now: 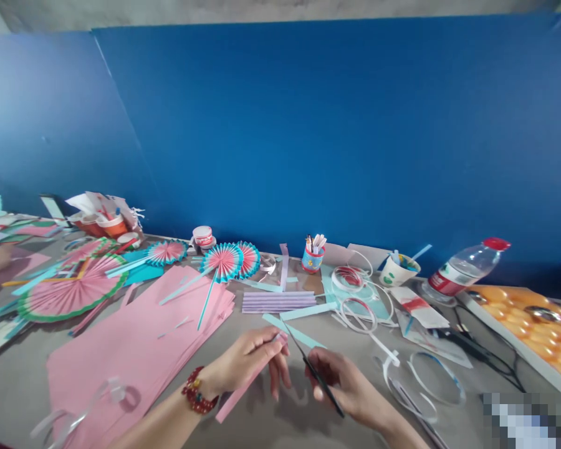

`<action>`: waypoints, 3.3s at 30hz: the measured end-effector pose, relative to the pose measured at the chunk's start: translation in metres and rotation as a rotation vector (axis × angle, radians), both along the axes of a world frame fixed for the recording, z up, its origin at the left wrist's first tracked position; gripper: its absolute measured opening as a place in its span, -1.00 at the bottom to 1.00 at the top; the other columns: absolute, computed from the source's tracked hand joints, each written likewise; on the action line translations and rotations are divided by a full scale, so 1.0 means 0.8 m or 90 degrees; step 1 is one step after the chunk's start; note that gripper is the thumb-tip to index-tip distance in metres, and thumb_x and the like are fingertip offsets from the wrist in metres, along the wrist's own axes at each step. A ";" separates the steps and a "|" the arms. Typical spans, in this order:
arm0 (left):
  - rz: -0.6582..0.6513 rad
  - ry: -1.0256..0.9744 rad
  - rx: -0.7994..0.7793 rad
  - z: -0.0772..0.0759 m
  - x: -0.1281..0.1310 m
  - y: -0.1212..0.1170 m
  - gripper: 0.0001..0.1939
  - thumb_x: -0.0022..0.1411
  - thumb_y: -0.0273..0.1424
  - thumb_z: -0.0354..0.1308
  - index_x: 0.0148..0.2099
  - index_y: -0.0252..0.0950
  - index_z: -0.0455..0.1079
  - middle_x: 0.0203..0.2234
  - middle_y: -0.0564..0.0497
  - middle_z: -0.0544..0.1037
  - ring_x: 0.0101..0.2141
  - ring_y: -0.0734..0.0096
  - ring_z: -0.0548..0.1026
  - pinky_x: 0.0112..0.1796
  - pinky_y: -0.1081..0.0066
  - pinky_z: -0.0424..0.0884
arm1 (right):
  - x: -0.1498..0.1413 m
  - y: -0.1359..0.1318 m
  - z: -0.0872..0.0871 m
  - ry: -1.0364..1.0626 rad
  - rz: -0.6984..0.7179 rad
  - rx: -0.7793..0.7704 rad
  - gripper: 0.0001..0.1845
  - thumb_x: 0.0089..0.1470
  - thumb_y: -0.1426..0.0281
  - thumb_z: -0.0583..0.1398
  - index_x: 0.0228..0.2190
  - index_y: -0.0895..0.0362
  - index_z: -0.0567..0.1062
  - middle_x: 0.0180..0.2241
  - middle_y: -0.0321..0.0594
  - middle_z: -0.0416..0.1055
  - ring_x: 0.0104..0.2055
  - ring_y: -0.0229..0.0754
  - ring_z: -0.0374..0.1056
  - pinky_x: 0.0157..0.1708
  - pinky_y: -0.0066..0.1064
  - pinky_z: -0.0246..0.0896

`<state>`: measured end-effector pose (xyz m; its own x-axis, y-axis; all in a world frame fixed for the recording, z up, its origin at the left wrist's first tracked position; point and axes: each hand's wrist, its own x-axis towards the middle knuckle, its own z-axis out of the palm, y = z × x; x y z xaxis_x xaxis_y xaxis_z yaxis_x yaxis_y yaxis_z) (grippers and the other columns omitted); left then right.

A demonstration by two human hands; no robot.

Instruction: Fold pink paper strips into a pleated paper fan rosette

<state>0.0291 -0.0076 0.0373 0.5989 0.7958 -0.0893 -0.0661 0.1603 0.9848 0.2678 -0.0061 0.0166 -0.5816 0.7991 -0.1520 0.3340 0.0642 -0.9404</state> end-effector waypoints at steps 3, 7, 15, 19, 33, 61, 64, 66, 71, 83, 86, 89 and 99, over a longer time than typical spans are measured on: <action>-0.005 0.014 -0.025 -0.005 0.001 0.001 -0.64 0.36 -0.06 -0.06 -0.23 -0.28 0.25 -0.49 -0.04 0.58 -0.61 0.45 0.50 -0.53 0.49 0.30 | 0.004 -0.003 -0.001 -0.051 0.023 0.031 -0.50 -0.09 -0.04 0.29 -0.48 0.12 0.28 -0.53 -0.42 0.12 -0.49 -0.33 -0.02 -0.53 -0.49 -0.09; -0.014 0.062 -0.031 -0.002 0.002 -0.003 -0.68 0.37 -0.10 -0.06 -0.23 -0.26 0.24 -0.48 -0.03 0.58 -0.58 0.44 0.50 -0.52 0.50 0.32 | 0.006 -0.012 0.006 -0.105 0.003 0.063 -0.55 -0.11 0.08 0.34 -0.48 0.09 0.25 -0.53 -0.44 0.12 -0.50 -0.33 -0.02 -0.55 -0.50 -0.11; -0.066 0.145 0.051 0.010 0.000 -0.013 -0.71 0.41 -0.17 -0.12 -0.25 -0.25 0.24 -0.48 -0.02 0.55 -0.56 0.43 0.50 -0.43 0.46 0.32 | 0.003 -0.025 0.026 -0.197 -0.027 0.137 -0.54 -0.18 0.06 0.36 -0.48 0.07 0.28 -0.50 -0.38 0.29 -0.49 -0.28 0.11 -0.50 -0.46 -0.08; -0.070 0.165 0.081 0.014 0.001 -0.012 -0.69 0.42 -0.17 -0.12 -0.26 -0.26 0.26 -0.48 -0.02 0.54 -0.56 0.45 0.49 -0.44 0.47 0.31 | 0.004 -0.028 0.028 -0.170 -0.010 0.123 -0.53 -0.15 0.02 0.34 -0.48 0.07 0.28 -0.49 -0.37 0.30 -0.49 -0.28 0.11 -0.51 -0.46 -0.08; -0.083 0.195 0.114 0.015 -0.004 -0.017 -0.55 0.44 -0.18 -0.18 -0.39 -0.30 0.33 -0.55 -0.02 0.49 -0.58 0.46 0.46 -0.41 0.45 0.34 | 0.001 -0.033 0.021 -0.165 0.003 0.133 -0.47 -0.09 0.00 0.33 -0.54 0.07 0.18 -0.56 -0.42 0.19 -0.52 -0.31 0.02 -0.52 -0.47 -0.16; -0.054 0.114 0.023 0.006 -0.002 -0.022 -0.64 0.41 -0.12 -0.11 -0.22 -0.32 0.27 -0.61 0.04 0.46 -0.67 0.54 0.40 -0.62 0.59 0.29 | -0.005 -0.032 0.006 -0.166 -0.066 0.163 -0.41 0.01 -0.16 0.14 -0.57 0.08 0.14 -0.60 -0.43 0.07 -0.55 -0.31 -0.02 -0.53 -0.48 -0.14; -0.045 0.125 0.051 0.007 -0.001 -0.023 -0.65 0.41 -0.13 -0.12 -0.22 -0.31 0.26 -0.61 0.05 0.47 -0.66 0.54 0.40 -0.59 0.58 0.29 | -0.004 -0.035 0.014 -0.168 -0.041 0.181 -0.45 -0.05 -0.15 0.19 -0.50 0.08 0.24 -0.55 -0.40 0.17 -0.53 -0.30 0.06 -0.52 -0.48 -0.10; -0.040 0.132 0.066 0.008 -0.001 -0.023 -0.66 0.42 -0.14 -0.13 -0.24 -0.30 0.24 -0.61 0.05 0.46 -0.65 0.54 0.40 -0.57 0.57 0.29 | -0.005 -0.038 0.019 -0.177 -0.017 0.199 -0.48 -0.02 -0.10 0.20 -0.50 0.08 0.23 -0.53 -0.39 0.22 -0.51 -0.30 0.10 -0.50 -0.48 -0.09; -0.051 0.143 0.081 0.010 -0.001 -0.021 -0.66 0.42 -0.14 -0.13 -0.26 -0.29 0.22 -0.61 0.06 0.46 -0.64 0.53 0.40 -0.55 0.56 0.28 | -0.008 -0.040 0.025 -0.229 -0.013 0.233 -0.53 -0.04 -0.03 0.22 -0.50 0.07 0.20 -0.53 -0.37 0.27 -0.51 -0.27 0.14 -0.50 -0.47 -0.10; -0.079 0.180 0.107 0.013 -0.004 -0.021 -0.68 0.43 -0.16 -0.14 -0.27 -0.28 0.22 -0.57 0.04 0.48 -0.62 0.52 0.42 -0.51 0.55 0.30 | -0.005 -0.041 0.028 -0.266 -0.002 0.240 -0.52 -0.06 -0.06 0.23 -0.50 0.06 0.23 -0.53 -0.34 0.33 -0.51 -0.24 0.20 -0.49 -0.45 -0.08; -0.084 0.186 0.101 0.013 -0.004 -0.020 -0.67 0.42 -0.15 -0.14 -0.28 -0.28 0.21 -0.58 0.03 0.48 -0.61 0.51 0.42 -0.52 0.55 0.30 | -0.005 -0.042 0.029 -0.264 -0.003 0.236 -0.51 -0.07 -0.07 0.23 -0.51 0.06 0.22 -0.53 -0.34 0.33 -0.51 -0.24 0.20 -0.49 -0.45 -0.09; -0.096 0.185 0.087 0.012 -0.004 -0.020 -0.66 0.42 -0.14 -0.14 -0.28 -0.28 0.22 -0.57 0.02 0.49 -0.62 0.50 0.42 -0.53 0.55 0.30 | -0.006 -0.042 0.029 -0.257 -0.001 0.237 -0.54 -0.04 -0.03 0.21 -0.51 0.06 0.22 -0.53 -0.34 0.33 -0.52 -0.25 0.20 -0.50 -0.44 -0.09; -0.098 0.186 0.092 0.008 -0.005 -0.018 -0.50 0.42 -0.11 -0.18 -0.39 -0.35 0.33 -0.58 0.01 0.42 -0.63 0.53 0.41 -0.52 0.54 0.33 | -0.010 -0.040 0.028 -0.230 0.004 0.209 -0.50 0.00 -0.03 0.20 -0.56 0.05 0.14 -0.57 -0.33 0.29 -0.53 -0.24 0.19 -0.50 -0.45 -0.07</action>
<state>0.0254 -0.0221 0.0434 0.6786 0.7153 -0.1670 0.2352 0.0038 0.9720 0.2602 -0.0384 0.0386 -0.5436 0.8350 -0.0852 0.6336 0.3417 -0.6941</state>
